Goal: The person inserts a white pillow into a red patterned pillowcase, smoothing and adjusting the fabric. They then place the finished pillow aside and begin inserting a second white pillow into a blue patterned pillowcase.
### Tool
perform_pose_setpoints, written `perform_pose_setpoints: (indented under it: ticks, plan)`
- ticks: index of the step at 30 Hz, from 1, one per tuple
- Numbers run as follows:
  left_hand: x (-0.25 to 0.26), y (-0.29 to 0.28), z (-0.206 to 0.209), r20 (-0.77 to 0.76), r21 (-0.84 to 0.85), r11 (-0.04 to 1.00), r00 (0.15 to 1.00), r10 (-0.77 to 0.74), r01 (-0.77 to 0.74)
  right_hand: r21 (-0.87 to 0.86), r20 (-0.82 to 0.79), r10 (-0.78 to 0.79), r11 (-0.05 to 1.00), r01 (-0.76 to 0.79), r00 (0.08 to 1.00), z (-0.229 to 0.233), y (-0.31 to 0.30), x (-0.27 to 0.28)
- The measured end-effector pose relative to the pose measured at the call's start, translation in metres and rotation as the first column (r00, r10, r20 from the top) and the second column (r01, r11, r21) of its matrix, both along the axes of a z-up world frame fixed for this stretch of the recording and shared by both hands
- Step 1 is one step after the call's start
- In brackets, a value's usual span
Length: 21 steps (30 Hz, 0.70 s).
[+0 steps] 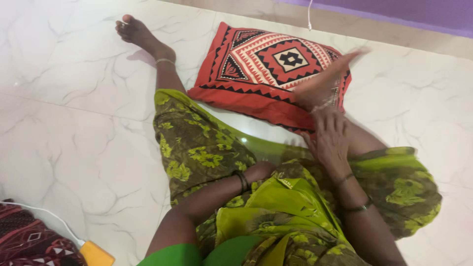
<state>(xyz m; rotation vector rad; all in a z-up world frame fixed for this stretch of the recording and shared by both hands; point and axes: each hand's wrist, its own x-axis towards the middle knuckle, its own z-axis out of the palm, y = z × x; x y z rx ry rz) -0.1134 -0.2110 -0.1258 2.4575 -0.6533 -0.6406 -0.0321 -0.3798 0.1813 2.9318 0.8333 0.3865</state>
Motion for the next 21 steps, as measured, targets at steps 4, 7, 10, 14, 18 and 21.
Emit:
perform_pose_setpoints:
  ticks: [4,7,10,14,18,21]
  plan:
    - [0.017,0.011,0.05,0.246,-0.194,0.968,0.947,0.207,-0.161,-0.217,-0.632,-0.37,0.928,0.303,0.681,-0.049,0.004,0.028]
    - [0.042,0.03,0.123,0.482,0.079,0.964,0.856,0.186,-0.254,-0.448,-0.593,-0.102,0.866,-0.223,0.799,-0.133,0.017,0.023]
    - [0.045,0.054,0.147,0.442,-0.1,0.913,0.804,0.398,-0.396,-0.312,-0.518,-0.022,0.936,-0.165,0.855,-0.175,0.005,0.012]
    - [0.024,0.053,0.086,-0.036,0.081,0.971,0.973,0.227,-0.223,-0.248,-0.63,-0.006,0.949,-0.194,0.777,-0.2,0.007,-0.001]
    - [0.026,0.051,0.051,-0.21,0.357,0.901,0.919,0.333,-0.245,-0.32,-0.756,-0.139,0.931,-0.176,0.64,-0.197,0.033,0.002]
    - [0.041,0.046,0.038,-0.221,0.351,0.904,0.917,0.332,-0.243,-0.375,-0.788,-0.218,0.912,-0.168,0.576,-0.2,0.043,0.023]
